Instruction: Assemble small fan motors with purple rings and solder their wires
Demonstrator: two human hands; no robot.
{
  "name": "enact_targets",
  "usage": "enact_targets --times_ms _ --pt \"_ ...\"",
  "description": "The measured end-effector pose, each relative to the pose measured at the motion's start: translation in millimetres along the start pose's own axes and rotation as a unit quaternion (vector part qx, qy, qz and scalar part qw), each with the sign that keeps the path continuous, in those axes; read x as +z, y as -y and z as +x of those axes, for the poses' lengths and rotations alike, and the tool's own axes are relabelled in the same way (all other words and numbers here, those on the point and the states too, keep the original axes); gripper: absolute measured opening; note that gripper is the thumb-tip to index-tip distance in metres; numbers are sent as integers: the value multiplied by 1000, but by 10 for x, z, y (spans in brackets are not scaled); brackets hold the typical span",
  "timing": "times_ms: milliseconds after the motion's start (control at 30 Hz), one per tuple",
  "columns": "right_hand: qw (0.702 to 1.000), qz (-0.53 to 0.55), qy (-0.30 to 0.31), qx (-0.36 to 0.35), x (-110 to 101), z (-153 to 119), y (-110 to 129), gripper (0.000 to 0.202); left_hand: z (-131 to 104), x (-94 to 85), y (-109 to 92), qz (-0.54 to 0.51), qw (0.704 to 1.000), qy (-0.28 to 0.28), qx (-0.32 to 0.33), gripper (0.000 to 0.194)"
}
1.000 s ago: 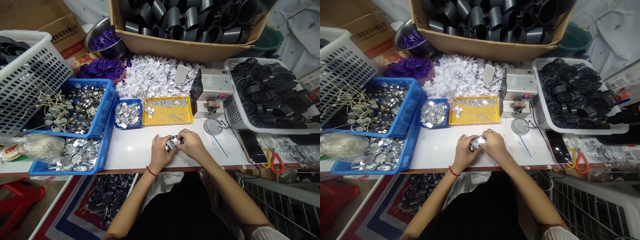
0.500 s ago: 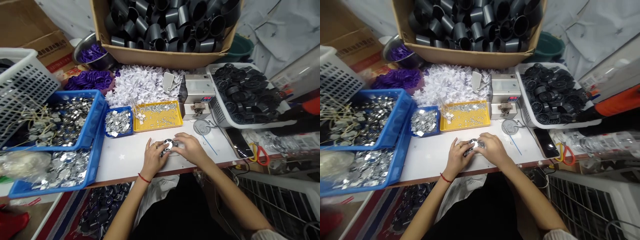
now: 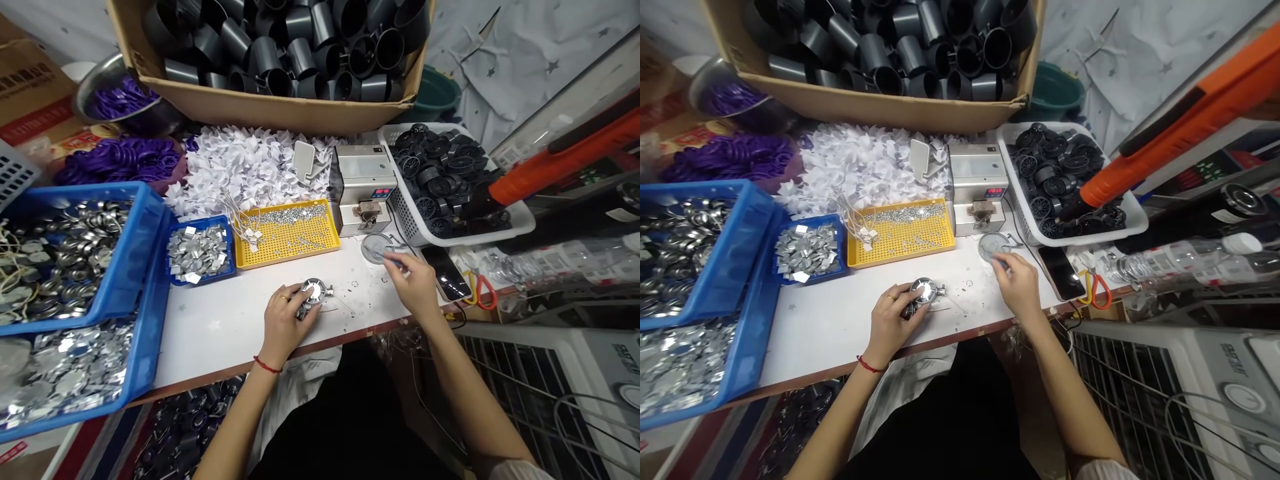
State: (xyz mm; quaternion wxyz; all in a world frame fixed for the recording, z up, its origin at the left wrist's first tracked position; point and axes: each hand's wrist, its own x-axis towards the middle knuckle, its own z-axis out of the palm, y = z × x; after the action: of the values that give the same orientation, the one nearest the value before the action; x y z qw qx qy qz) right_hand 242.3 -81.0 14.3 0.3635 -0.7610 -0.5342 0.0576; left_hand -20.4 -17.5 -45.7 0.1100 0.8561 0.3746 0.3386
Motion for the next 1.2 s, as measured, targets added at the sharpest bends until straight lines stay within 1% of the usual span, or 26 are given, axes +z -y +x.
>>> enact_targets --times_ms 67,133,200,300,400,467,533,600,700,733,767,833,900,1067,1133,1200 --pt "996 -11 -32 -82 48 162 -3 25 -7 1 1 3 1000 -5 -2 24" --pt "987 -54 -43 -142 72 245 -49 26 -13 5 6 3 1000 -7 -4 23" --pt "978 -94 -44 -178 82 250 -112 28 -19 12 13 2 1000 -7 -5 23" --pt "973 -118 -47 -191 74 190 -182 29 -23 22 17 -5 1000 -7 -10 23" --pt "980 -114 -33 -157 40 137 -195 32 -23 24 11 -14 1000 -8 -18 22" --pt "989 -97 -22 -113 10 119 -181 34 -21 21 6 -21 1000 -8 -21 22" --pt "995 -69 -33 -68 -15 113 -169 36 -20 16 4 -28 999 -6 -25 22" --pt "996 -33 -82 -29 -23 121 -176 36 -20 11 5 -32 999 -5 -29 22" --pt "984 27 -176 14 8 166 -226 34 -19 6 7 -32 999 -3 -29 22" --pt "980 44 -192 20 27 187 -249 33 -18 5 6 -32 999 -1 -28 22" --pt "979 53 -196 20 46 208 -270 33 -17 5 6 -31 999 1 -27 22" --pt "984 46 -174 5 79 237 -301 32 -16 6 3 -27 999 2 -25 22" --pt "990 20 -137 -14 98 239 -310 33 -16 6 0 -21 1000 1 -22 22" --pt "995 -39 -60 -67 84 139 -254 39 -12 0 -3 -12 1000 -2 -13 22" --pt "994 -55 -47 -77 59 98 -219 39 -14 1 -2 -12 1000 0 -18 22" --pt "994 -56 -56 -79 30 79 -190 38 -21 6 1 -13 1000 4 -23 22"
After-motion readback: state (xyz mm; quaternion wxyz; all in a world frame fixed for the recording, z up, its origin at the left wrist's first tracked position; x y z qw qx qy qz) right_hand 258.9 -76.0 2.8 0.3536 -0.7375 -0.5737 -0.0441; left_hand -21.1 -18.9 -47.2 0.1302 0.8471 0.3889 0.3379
